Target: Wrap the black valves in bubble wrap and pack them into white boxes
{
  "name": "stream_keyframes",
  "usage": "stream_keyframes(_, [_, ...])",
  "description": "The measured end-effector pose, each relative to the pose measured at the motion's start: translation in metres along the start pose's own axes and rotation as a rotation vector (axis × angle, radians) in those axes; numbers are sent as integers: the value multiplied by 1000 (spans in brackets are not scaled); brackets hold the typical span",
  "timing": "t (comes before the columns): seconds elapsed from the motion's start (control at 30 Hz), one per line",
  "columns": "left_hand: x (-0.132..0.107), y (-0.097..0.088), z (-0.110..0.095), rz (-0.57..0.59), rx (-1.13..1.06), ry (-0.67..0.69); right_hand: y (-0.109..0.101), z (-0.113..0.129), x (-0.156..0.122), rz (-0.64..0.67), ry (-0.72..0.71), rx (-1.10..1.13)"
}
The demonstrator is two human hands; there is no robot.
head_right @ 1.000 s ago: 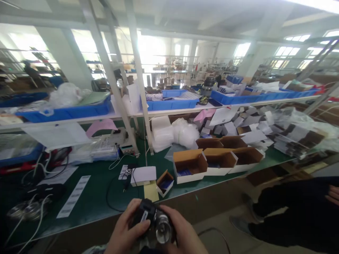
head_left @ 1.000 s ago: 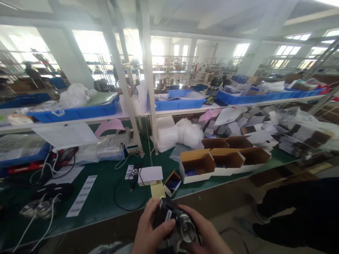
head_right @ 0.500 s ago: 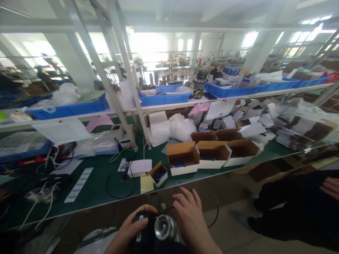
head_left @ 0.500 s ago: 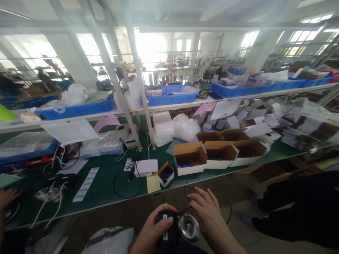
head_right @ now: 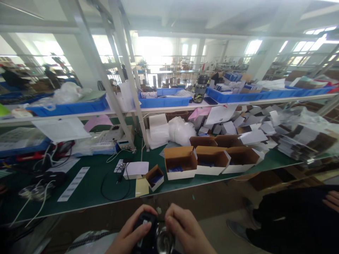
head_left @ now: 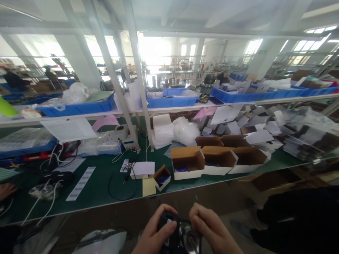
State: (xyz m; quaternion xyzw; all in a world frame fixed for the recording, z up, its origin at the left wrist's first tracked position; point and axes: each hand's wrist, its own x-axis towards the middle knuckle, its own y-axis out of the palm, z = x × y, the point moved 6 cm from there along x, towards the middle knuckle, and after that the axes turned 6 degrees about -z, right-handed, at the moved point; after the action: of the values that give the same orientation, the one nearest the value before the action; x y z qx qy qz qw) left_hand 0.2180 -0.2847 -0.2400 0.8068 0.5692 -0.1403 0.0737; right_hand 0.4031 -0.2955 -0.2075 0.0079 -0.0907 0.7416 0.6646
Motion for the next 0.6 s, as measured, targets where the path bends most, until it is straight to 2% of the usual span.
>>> stream_keyframes(0.07, [6, -6, -2, -160, 71, 69, 2, 16, -6, 15, -131, 10])
stream_keyframes(0.13, [10, -9, -5, -229, 152, 112, -8, 22, 2, -83, -199, -1])
stream_keyframes(0.17, [10, -9, -4, -199, 146, 97, -15, 16, 13, -160, -161, -14])
stream_keyframes(0.23, [7, -2, -1, -37, -3, -4, -27, -14, 39, -294, 24, -30])
stream_keyframes(0.3, [-2, 7, -2, 112, -236, -107, -23, -50, 60, -262, 150, -4])
stream_keyframes(0.37, [-10, 9, -11, 129, -414, -127, -7, -77, 66, -179, 133, -33])
stream_keyframes(0.47, [-9, -4, -29, -54, -555, -80, 26, -100, 44, -87, 53, -216])
stream_keyframes(0.53, [0, -23, -42, -229, -651, -44, 48, -103, 15, -9, 9, -356])
stream_keyframes(0.6, [14, -48, -56, -412, -681, 45, 62, -100, -14, 107, 6, -406])
